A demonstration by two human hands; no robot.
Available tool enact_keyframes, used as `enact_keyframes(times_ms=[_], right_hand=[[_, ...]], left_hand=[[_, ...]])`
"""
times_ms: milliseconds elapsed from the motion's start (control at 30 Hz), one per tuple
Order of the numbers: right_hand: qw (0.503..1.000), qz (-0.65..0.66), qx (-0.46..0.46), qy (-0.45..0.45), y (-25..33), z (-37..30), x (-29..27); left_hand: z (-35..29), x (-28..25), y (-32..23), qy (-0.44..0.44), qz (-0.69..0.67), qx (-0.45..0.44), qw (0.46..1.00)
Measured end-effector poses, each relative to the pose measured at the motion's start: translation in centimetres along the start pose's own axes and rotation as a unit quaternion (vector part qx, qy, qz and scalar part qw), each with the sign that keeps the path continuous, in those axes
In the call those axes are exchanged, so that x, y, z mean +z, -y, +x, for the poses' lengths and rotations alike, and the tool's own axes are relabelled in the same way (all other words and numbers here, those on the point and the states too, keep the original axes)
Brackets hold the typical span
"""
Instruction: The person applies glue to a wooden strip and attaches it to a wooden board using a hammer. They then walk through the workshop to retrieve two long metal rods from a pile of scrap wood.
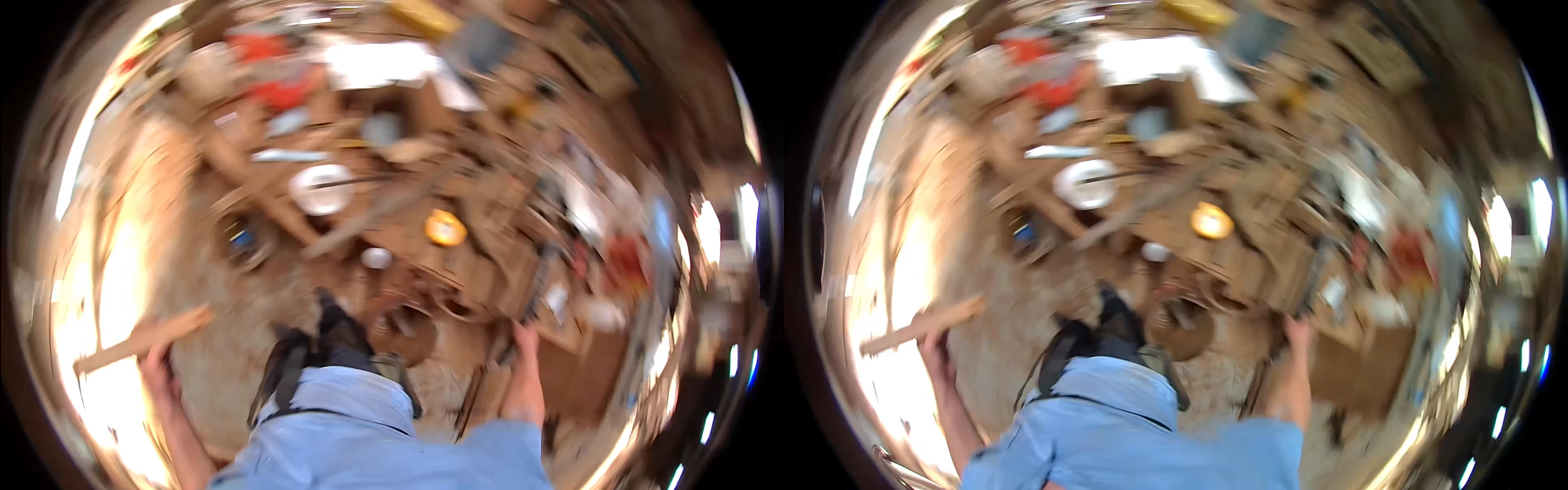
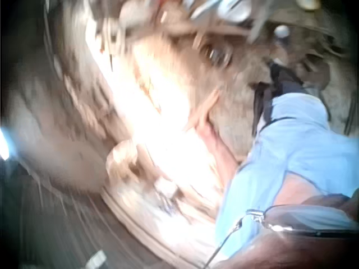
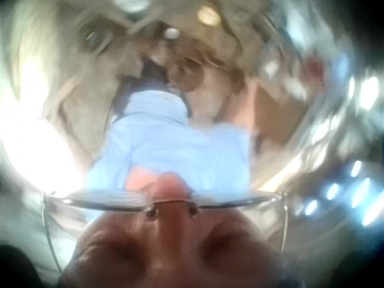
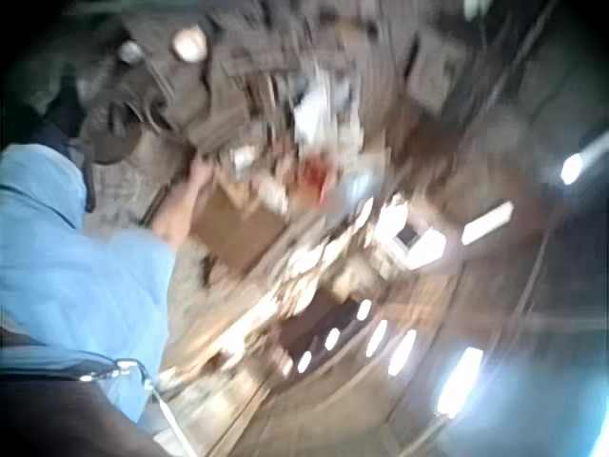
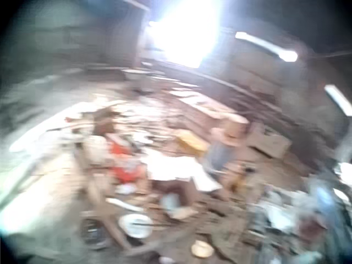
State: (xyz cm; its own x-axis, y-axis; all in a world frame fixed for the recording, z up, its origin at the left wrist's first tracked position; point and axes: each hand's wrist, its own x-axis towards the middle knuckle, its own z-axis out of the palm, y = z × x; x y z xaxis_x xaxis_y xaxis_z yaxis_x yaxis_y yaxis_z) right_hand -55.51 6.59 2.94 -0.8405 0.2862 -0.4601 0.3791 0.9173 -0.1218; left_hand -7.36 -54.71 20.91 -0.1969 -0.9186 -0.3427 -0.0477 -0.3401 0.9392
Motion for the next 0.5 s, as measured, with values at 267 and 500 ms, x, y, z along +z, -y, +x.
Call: enact_keyframes(times_ms=[267,500], right_hand=[[0.991,0.108,-0.009,0.073,-3.0,4.2,2.3],[0.948,0.177,-0.167,0.205,14.9,-13.3,9.0]], left_hand=[[-1.8,1.3,-2.5,-0.021,-0.068,-0.020,0.997],[-9.7,-8.5,2.2,-0.090,-0.061,0.038,0.993]])
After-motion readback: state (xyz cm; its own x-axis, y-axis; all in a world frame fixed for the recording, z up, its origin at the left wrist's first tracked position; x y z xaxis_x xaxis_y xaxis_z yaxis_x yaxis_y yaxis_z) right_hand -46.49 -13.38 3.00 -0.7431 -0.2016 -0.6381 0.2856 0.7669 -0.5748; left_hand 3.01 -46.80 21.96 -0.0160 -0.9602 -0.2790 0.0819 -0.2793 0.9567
